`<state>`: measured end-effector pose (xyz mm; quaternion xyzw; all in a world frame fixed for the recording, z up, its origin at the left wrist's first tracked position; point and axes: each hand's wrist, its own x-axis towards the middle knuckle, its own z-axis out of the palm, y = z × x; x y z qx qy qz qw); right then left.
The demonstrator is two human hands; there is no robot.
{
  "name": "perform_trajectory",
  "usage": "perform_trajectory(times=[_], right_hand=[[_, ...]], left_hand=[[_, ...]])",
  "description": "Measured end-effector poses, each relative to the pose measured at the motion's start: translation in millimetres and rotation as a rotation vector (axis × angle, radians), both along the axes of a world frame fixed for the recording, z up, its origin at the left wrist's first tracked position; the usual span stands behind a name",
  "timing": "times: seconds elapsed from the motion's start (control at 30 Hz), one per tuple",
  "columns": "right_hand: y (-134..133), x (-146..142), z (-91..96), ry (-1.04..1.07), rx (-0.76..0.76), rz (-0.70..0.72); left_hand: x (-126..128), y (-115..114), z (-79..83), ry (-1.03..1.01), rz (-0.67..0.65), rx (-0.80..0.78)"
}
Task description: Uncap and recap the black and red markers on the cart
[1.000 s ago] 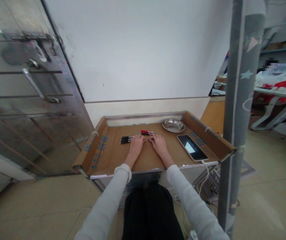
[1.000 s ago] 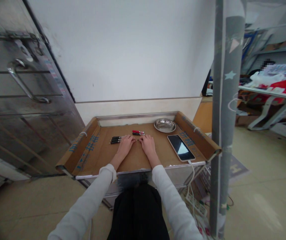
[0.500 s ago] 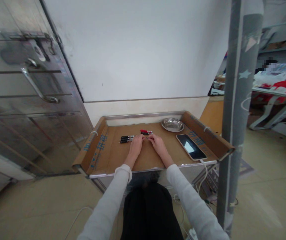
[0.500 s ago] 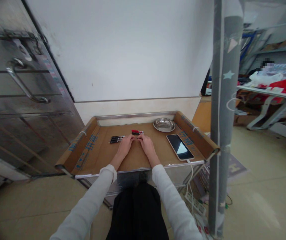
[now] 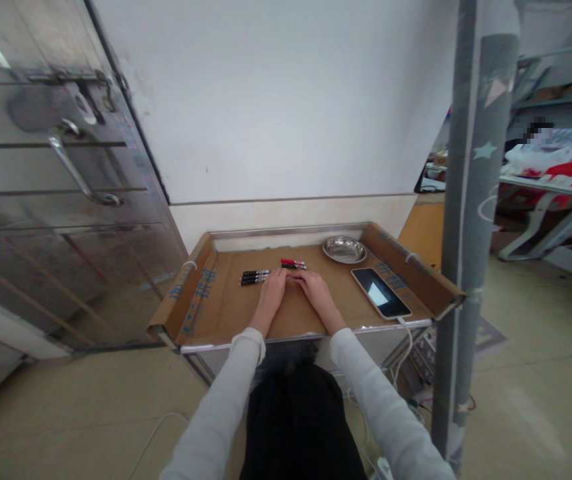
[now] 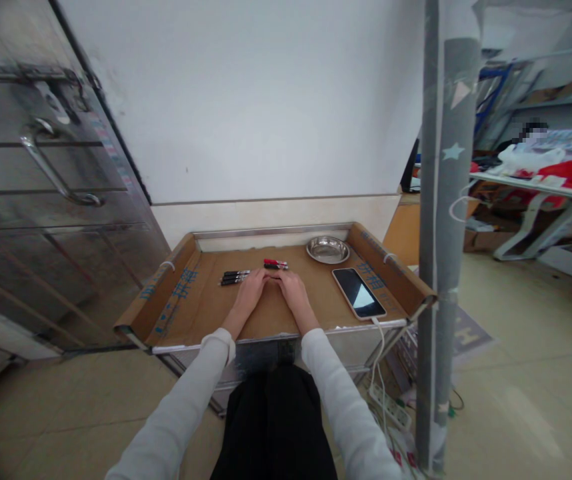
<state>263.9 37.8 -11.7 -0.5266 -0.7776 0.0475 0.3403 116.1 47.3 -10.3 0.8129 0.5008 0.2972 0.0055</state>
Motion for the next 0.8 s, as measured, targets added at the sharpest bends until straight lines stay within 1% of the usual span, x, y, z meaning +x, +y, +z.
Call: perform_trajectory(times=[0.13,0.23,0.37,0.5,0.6,0.67,0.73,0.8], right_hand=[[-1,0,0.0,-0.017,-0.012,-0.02],[-4,0,1.9,-0.064,0.013,-0.064],[-10,2,5.6,-0.085,0.051,-0.233],[-15,6,6.0,-0.082,0.059,-0.405],[-18,9,4.3,-0.087,0.049,-0.492],[-19,9,3.6,-0.107,0.018,-0.523],[-21,8,3.8,-0.138,-0.006,-0.516],[-24,7,4.8,-0.167,-0.001,-0.472]], left_hand=[[1,-2,1.9,-0.081,-0.09,-0.015],[4,1,1.9,-0.119,-0.086,-0.003],[12,13,0.9,-0.041,-0.013,0.067],[18,20,1.0,0.078,-0.01,0.068],[17,13,0.3,0.164,-0.014,0.057],[14,6,-0.7,0.183,-0.027,0.053],[10,-1,-1.4,0.175,-0.04,0.048],[8,-6,-1.2,0.156,-0.049,0.038]])
